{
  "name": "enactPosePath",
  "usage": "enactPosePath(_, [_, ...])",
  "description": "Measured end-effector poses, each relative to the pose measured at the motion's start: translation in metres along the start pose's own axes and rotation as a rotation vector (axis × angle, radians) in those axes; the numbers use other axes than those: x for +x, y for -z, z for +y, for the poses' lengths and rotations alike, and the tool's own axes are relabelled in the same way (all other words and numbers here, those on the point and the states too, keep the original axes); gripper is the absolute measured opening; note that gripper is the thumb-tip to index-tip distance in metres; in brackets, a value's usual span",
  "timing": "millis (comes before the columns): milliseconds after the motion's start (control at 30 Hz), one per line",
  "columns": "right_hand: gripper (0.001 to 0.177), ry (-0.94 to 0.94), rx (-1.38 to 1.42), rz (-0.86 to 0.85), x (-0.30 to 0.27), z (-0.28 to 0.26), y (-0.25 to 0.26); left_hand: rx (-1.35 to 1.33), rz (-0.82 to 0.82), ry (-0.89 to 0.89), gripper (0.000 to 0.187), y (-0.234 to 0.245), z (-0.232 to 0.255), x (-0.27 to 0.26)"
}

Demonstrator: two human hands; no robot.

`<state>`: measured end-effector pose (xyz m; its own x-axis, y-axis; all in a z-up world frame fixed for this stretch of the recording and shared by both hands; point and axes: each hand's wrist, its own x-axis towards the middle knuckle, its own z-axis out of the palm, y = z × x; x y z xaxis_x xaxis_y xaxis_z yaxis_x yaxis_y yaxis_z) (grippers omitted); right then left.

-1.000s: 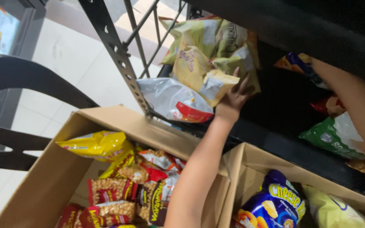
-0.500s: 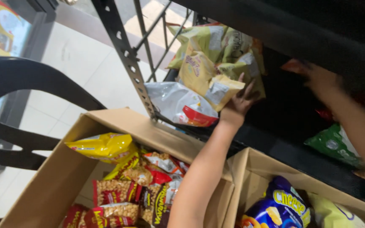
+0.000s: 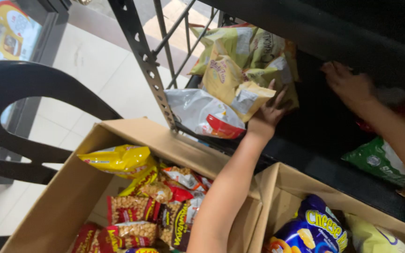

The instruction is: Organizing and stocking bags of snacks onto store shelves from cardboard boxes.

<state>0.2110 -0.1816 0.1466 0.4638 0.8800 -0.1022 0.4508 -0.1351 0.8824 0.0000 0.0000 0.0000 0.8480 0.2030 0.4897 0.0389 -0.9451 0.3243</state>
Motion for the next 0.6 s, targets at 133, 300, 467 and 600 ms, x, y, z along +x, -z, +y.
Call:
enactPosePath(133, [0.067, 0.022, 0.088, -0.019, -0.030, 0.001, -0.067, -0.252, 0.141, 0.028, 0.046, -0.008, 0.001, 0.000])
enactPosePath(300, [0.065, 0.057, 0.206, -0.045, -0.044, 0.006, -0.110, -0.638, 0.239, 0.067, 0.055, -0.006, 0.003, 0.000])
enactPosePath(467, [0.063, 0.105, 0.344, -0.078, -0.057, -0.011, -0.110, 0.143, 0.076, -0.048, 0.040, 0.015, -0.006, -0.008])
enactPosePath(600, [0.062, 0.121, 0.442, -0.086, -0.059, -0.014, -0.081, 0.018, 0.278, -0.154, 0.031, 0.006, -0.005, 0.000])
